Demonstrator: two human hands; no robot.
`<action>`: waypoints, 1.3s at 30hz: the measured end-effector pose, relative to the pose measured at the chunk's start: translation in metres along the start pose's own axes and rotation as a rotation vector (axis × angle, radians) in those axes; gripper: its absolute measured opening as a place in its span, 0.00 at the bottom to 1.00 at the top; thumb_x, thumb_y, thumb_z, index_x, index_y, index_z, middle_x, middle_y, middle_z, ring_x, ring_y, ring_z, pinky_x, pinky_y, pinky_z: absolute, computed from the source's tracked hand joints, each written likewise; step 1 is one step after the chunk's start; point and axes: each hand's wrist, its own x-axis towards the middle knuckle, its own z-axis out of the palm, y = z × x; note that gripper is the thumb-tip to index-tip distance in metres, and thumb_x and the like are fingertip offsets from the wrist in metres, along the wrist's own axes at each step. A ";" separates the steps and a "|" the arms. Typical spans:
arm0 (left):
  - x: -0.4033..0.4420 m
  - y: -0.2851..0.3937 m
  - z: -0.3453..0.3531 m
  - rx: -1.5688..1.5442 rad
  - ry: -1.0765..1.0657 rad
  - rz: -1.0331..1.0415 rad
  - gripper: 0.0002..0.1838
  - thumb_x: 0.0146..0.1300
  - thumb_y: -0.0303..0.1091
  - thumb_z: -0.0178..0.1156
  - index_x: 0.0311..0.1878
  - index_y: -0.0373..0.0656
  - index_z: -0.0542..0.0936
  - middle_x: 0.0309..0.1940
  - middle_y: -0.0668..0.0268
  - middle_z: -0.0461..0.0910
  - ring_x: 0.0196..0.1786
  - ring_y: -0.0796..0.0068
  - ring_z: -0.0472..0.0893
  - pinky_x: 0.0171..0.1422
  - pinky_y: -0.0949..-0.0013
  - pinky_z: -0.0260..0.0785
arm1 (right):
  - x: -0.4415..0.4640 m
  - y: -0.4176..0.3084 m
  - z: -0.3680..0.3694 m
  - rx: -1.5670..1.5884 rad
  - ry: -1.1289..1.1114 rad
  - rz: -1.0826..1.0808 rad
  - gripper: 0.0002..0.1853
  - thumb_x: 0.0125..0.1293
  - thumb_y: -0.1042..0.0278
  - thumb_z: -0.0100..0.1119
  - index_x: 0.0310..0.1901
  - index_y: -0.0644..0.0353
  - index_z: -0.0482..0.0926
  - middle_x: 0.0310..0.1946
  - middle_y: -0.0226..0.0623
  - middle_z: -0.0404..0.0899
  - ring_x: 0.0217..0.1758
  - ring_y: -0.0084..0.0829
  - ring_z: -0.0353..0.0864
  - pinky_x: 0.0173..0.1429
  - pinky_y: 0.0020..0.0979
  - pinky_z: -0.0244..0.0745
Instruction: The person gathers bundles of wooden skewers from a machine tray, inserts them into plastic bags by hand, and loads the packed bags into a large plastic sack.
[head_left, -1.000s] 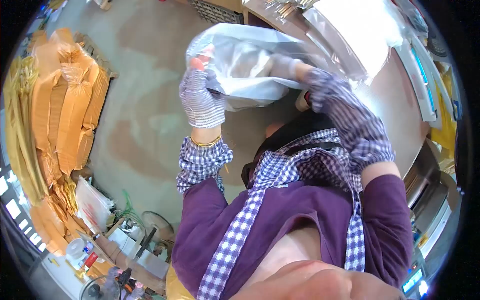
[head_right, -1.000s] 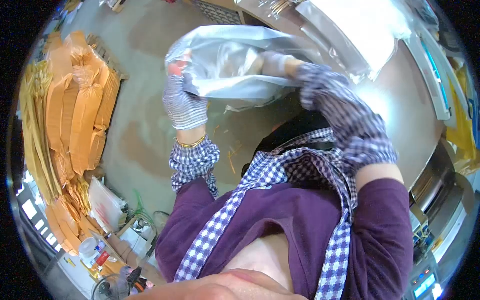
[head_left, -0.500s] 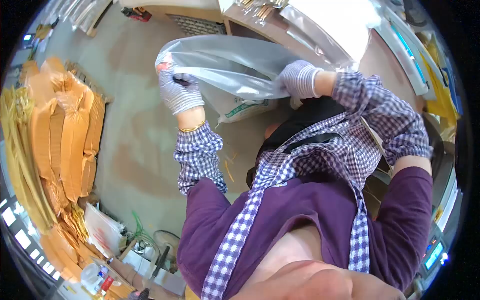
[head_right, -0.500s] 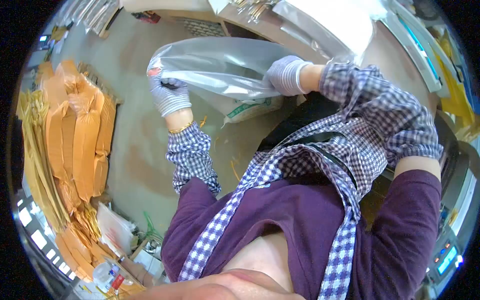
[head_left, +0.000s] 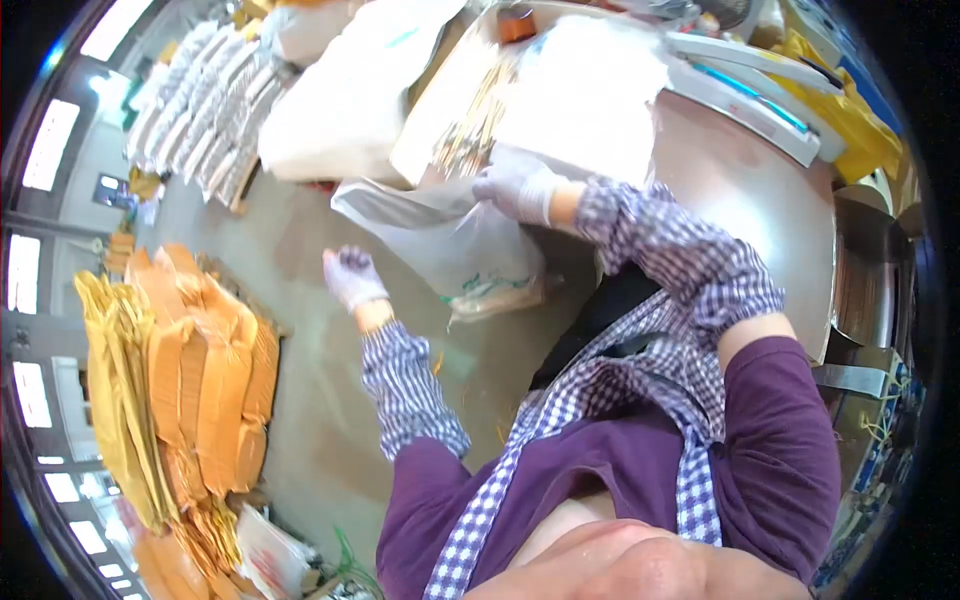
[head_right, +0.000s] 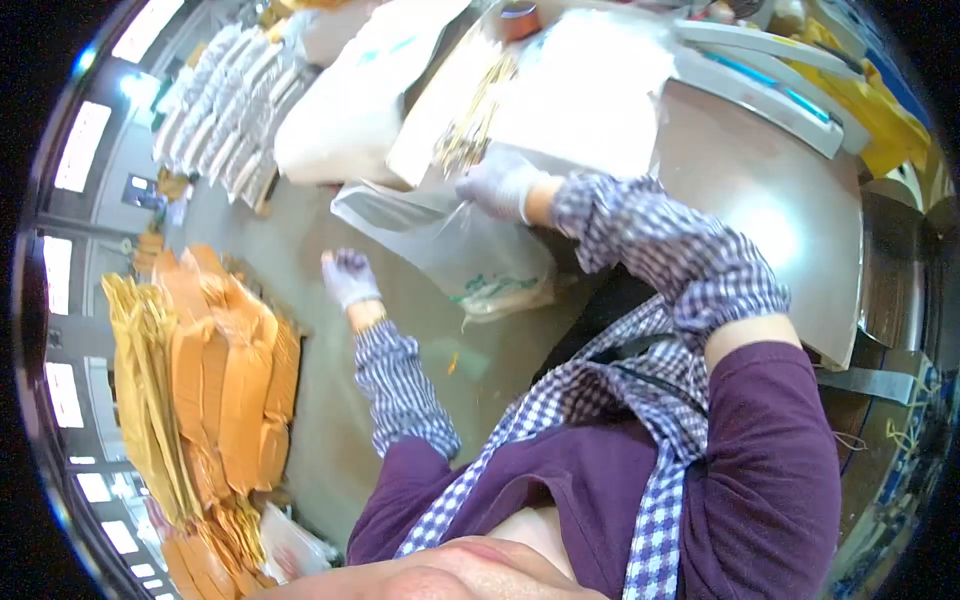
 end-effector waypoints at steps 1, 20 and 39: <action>-0.009 -0.002 0.002 -0.043 0.026 0.037 0.18 0.63 0.40 0.49 0.18 0.48 0.59 0.12 0.74 0.56 0.15 0.82 0.54 0.19 0.76 0.50 | -0.015 0.006 -0.019 -0.012 0.020 0.017 0.13 0.49 0.70 0.51 0.38 0.58 0.79 0.41 0.44 0.77 0.43 0.43 0.78 0.46 0.36 0.73; -0.454 -0.507 0.363 1.416 -2.188 0.081 0.39 0.55 0.50 0.53 0.63 0.36 0.53 0.38 0.40 0.75 0.44 0.43 0.74 0.47 0.54 0.67 | -0.664 0.387 -0.087 0.223 0.326 2.350 0.47 0.49 0.42 0.60 0.66 0.56 0.50 0.61 0.51 0.59 0.63 0.42 0.62 0.63 0.36 0.61; -0.466 -0.580 0.425 0.824 -1.688 -0.888 0.39 0.48 0.54 0.64 0.56 0.34 0.68 0.49 0.59 0.73 0.52 0.68 0.72 0.57 0.66 0.63 | -0.564 0.348 -0.082 1.731 1.095 1.083 0.43 0.46 0.39 0.64 0.57 0.63 0.66 0.51 0.41 0.72 0.52 0.28 0.72 0.59 0.28 0.66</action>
